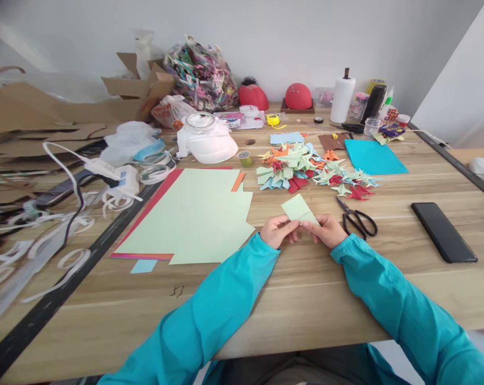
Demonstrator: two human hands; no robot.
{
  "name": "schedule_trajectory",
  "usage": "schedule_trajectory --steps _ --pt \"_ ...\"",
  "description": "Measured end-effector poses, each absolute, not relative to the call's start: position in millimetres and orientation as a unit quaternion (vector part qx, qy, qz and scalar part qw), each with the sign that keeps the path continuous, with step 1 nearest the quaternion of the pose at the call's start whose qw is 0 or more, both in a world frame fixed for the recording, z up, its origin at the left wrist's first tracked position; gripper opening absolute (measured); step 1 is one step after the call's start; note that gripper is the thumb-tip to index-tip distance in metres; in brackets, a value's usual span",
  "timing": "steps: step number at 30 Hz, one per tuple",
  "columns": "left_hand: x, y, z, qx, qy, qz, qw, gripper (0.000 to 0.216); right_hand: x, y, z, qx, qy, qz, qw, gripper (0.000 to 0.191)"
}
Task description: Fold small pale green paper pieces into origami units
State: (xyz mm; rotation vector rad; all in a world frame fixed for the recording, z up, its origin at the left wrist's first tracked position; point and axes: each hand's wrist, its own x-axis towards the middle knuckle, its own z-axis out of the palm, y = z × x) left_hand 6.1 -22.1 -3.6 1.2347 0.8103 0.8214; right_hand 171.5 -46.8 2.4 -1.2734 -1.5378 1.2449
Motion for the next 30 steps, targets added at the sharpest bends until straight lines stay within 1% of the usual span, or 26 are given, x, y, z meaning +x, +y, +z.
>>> schedule_trajectory --steps 7,9,11,13,15,17,19,22,24,27,29,30 --pt "2 -16 -3 0.492 0.339 0.374 0.709 0.037 169 -46 3 -0.492 -0.603 0.495 0.386 0.037" --pt "1 -13 -5 0.46 0.331 0.398 0.721 0.036 167 -46 3 -0.491 -0.578 0.51 0.405 0.034" --pt "0 -11 -6 0.425 0.325 0.425 0.73 0.042 167 -46 1 -0.489 -0.547 0.521 0.435 0.034" --pt "0 -10 -7 0.398 0.313 0.433 0.745 0.051 166 -45 -2 -0.483 -0.529 0.518 0.467 0.038" --pt "0 -10 -7 0.382 0.301 0.426 0.763 0.055 166 -44 -5 -0.465 -0.534 0.508 0.491 0.048" --pt "2 -11 -7 0.37 0.3 0.43 0.767 0.053 166 -45 -6 -0.438 -0.559 0.491 0.504 0.062" --pt "3 -11 -9 0.365 0.312 0.447 0.754 0.048 165 -47 -8 -0.425 -0.603 0.458 0.497 0.065" --pt "5 -10 -15 0.394 0.33 0.461 0.723 0.041 164 -51 -8 -0.442 -0.684 0.372 0.445 0.05" --pt "5 -8 -19 0.424 0.329 0.463 0.705 0.04 164 -54 -8 -0.452 -0.737 0.302 0.401 0.039" --pt "4 -6 -23 0.442 0.322 0.468 0.694 0.053 164 -56 -6 -0.446 -0.787 0.214 0.369 0.024" --pt "5 -5 -24 0.437 0.323 0.467 0.697 0.063 164 -56 -6 -0.443 -0.787 0.192 0.384 0.02" --pt "5 -6 -24 0.433 0.328 0.468 0.697 0.063 164 -56 -6 -0.444 -0.781 0.192 0.396 0.019"
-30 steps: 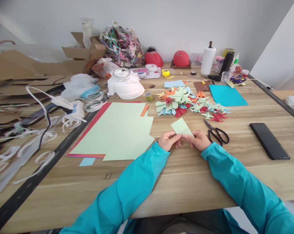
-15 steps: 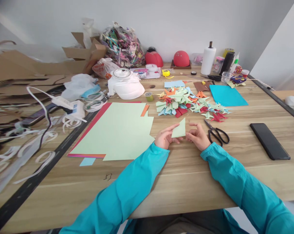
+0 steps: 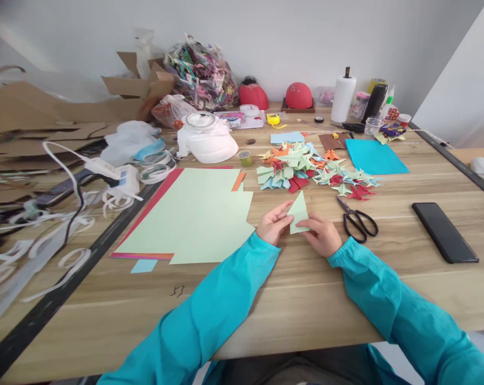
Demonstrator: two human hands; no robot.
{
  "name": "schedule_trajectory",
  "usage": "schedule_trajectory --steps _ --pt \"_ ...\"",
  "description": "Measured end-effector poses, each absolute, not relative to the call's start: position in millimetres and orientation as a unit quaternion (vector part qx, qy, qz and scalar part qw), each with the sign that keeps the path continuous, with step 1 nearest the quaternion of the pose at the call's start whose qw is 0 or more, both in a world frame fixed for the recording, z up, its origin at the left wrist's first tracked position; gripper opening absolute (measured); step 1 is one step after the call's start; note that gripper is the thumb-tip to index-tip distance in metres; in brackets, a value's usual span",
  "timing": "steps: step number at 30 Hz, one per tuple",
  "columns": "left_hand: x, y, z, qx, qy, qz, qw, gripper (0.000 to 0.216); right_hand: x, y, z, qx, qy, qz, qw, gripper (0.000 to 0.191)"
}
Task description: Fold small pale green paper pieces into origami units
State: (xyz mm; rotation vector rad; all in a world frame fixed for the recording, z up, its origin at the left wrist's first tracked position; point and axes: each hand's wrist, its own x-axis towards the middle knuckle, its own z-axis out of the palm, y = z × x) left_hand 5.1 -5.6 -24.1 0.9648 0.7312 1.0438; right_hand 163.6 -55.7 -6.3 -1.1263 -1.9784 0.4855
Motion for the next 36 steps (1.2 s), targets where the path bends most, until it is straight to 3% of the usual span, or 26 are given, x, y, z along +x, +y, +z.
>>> schedule_trajectory --steps 7,11,24,36 --pt "8 -8 -21 0.417 0.376 0.484 0.672 0.036 162 -55 -5 -0.452 -0.758 0.187 0.431 0.012" --pt "8 -10 -16 0.424 0.38 0.475 0.671 0.037 161 -55 -2 -0.466 -0.742 0.184 0.445 0.004" --pt "8 -11 -16 0.434 0.373 0.453 0.684 0.04 163 -54 0 -0.498 -0.703 0.223 0.456 0.025" --pt "8 -12 -12 0.414 0.356 0.453 0.705 0.039 161 -51 -6 -0.525 -0.636 0.291 0.485 0.023"
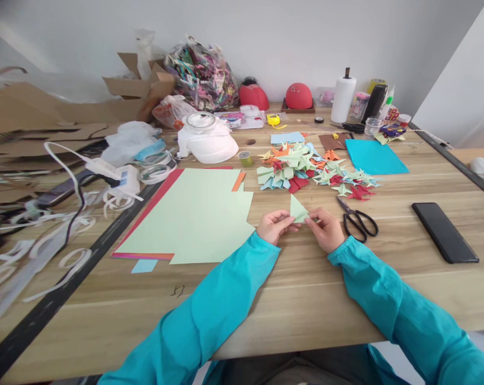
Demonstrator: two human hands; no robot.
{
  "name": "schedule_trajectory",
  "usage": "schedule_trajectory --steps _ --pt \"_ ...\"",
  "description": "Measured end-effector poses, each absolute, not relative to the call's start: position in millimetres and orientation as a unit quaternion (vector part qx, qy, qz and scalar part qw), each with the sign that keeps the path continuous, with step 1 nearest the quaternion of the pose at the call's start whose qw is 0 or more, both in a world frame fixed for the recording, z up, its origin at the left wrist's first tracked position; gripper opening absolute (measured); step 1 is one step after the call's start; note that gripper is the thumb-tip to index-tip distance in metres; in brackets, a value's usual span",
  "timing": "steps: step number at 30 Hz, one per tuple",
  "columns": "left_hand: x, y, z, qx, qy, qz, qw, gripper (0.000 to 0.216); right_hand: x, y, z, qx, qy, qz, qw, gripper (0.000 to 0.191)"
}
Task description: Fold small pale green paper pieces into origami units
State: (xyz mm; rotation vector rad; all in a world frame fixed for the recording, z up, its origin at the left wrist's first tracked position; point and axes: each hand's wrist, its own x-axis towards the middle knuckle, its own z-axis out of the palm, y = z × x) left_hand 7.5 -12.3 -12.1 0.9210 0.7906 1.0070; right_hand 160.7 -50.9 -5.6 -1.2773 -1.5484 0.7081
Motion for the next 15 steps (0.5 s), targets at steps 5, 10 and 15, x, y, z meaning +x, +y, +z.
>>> schedule_trajectory --steps 5,10,15 --pt "8 -15 -8 0.458 0.351 0.467 0.67 0.039 163 -48 -13 -0.552 -0.585 0.335 0.49 0.026" --pt "9 -15 -12 0.486 0.354 0.446 0.662 0.029 164 -47 -12 -0.535 -0.572 0.368 0.501 0.028" --pt "12 -14 -18 0.468 0.36 0.451 0.67 0.037 163 -48 -10 -0.533 -0.556 0.381 0.511 0.029"
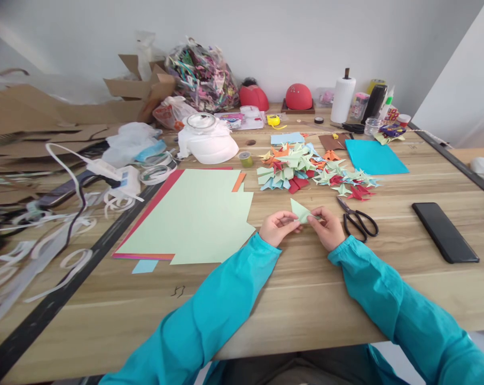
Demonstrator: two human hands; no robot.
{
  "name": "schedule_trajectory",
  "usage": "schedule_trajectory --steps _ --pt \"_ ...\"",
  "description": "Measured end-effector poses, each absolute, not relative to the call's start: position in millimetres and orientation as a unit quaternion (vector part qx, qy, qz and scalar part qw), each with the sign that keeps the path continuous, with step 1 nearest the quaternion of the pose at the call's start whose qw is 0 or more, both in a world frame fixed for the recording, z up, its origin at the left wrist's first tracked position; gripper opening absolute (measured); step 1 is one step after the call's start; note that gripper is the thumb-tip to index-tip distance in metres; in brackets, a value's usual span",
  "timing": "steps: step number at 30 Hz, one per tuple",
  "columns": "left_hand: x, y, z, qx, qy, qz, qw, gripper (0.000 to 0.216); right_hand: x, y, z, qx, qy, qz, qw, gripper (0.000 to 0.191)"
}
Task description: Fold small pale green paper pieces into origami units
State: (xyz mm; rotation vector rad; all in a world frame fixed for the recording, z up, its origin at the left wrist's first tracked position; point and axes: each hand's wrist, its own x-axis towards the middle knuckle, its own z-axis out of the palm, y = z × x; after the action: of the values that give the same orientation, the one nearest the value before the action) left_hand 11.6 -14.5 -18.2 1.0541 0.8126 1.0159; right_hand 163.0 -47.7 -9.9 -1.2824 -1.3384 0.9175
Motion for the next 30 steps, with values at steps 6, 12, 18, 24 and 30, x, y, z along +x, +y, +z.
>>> schedule_trajectory --steps 6,12,18,24,30 --pt "12 -17 -11 0.473 0.371 0.439 0.668 0.035 163 -47 -13 -0.531 -0.551 0.383 0.518 0.03" --pt "12 -20 -7 0.485 0.383 0.45 0.645 0.03 162 -46 -13 -0.513 -0.551 0.395 0.527 0.036" --pt "12 -21 -9 0.512 0.4 0.432 0.626 0.025 163 -46 -7 -0.489 -0.605 0.412 0.475 0.027" --pt "12 -21 -11 0.496 0.378 0.445 0.643 0.04 163 -46 -8 -0.52 -0.599 0.391 0.468 0.028" --pt "10 -22 -8 0.539 0.375 0.388 0.646 0.036 165 -45 -9 -0.512 -0.562 0.418 0.498 0.027"
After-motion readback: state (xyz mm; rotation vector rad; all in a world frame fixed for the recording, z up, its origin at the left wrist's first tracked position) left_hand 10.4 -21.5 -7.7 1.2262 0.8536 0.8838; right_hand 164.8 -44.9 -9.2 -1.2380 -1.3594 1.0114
